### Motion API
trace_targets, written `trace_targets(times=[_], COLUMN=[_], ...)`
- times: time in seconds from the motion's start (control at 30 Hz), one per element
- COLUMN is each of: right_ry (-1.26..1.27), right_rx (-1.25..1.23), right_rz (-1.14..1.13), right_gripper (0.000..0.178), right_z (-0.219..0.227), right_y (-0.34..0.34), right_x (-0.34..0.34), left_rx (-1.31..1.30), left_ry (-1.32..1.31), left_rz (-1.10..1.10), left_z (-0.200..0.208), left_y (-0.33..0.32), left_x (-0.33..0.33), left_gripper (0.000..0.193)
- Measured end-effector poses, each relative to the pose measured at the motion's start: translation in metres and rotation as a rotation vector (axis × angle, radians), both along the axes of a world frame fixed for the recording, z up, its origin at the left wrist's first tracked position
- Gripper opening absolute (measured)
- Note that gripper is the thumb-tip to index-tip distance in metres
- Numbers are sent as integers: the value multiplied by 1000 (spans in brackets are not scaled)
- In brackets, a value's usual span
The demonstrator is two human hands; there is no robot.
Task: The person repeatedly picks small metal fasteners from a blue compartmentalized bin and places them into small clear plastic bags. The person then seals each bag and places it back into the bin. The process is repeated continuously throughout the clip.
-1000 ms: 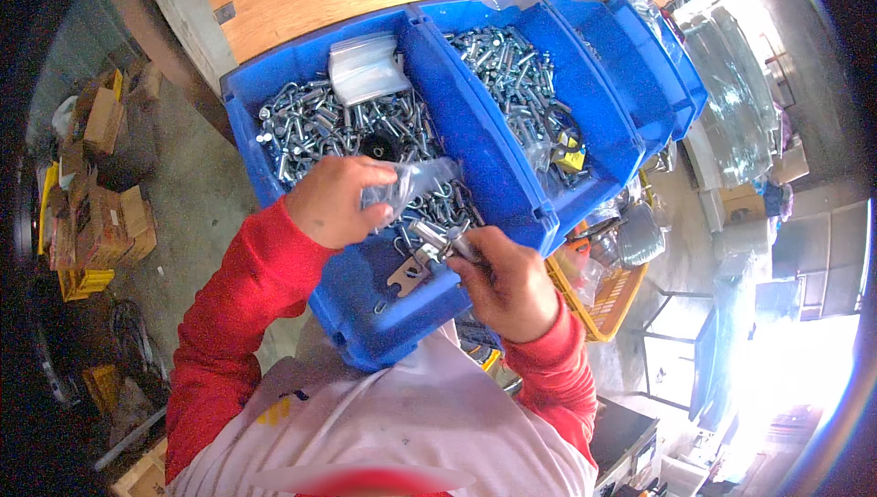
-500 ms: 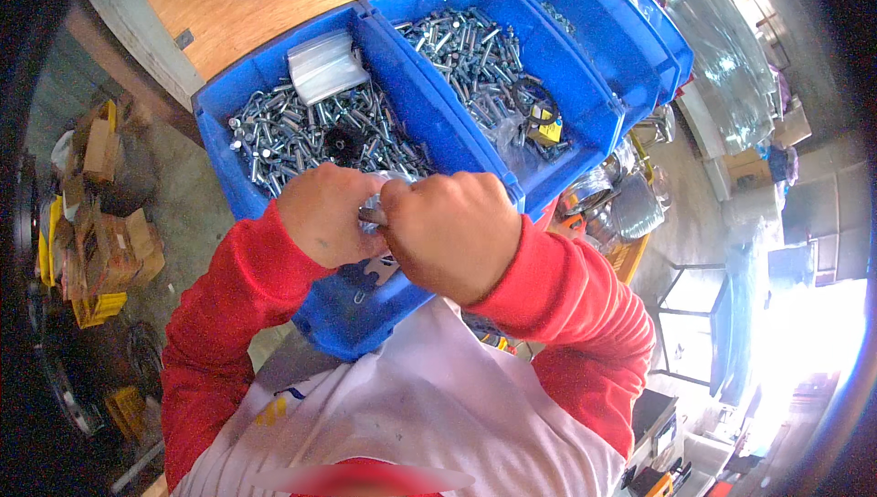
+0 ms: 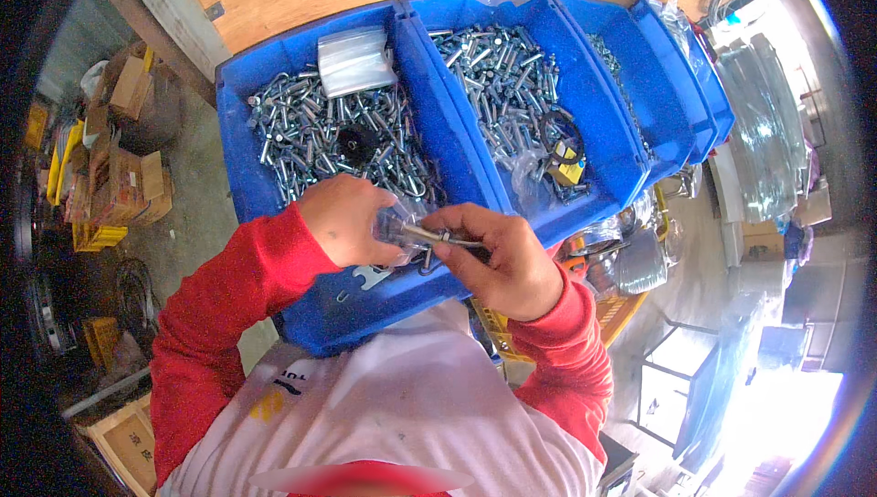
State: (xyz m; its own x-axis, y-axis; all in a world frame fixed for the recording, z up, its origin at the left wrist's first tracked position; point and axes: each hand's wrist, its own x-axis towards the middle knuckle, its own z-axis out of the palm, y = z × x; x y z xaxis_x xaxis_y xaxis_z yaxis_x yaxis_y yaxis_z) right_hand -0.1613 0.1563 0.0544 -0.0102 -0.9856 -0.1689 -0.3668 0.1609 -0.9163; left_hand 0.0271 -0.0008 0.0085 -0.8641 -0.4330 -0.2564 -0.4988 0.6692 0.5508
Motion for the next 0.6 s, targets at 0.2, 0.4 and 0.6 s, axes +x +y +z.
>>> trace_targets(times=[0.2,0.4,0.6], right_ry=[292,-33,533], right_rx=[-170,-88,-135], right_rz=[90,-59,73], right_gripper=[21,21,19], right_z=[-9,-11,-26], right_y=[-19,-15,-7], right_x=[12,4,-1], left_rx=[-46,145,169], left_ry=[-69,23,111], left_rz=[5,34,53], left_z=[1,-2,-8], left_y=[20,12,1], left_x=[-15,-20,-13], left_gripper=[47,49,51])
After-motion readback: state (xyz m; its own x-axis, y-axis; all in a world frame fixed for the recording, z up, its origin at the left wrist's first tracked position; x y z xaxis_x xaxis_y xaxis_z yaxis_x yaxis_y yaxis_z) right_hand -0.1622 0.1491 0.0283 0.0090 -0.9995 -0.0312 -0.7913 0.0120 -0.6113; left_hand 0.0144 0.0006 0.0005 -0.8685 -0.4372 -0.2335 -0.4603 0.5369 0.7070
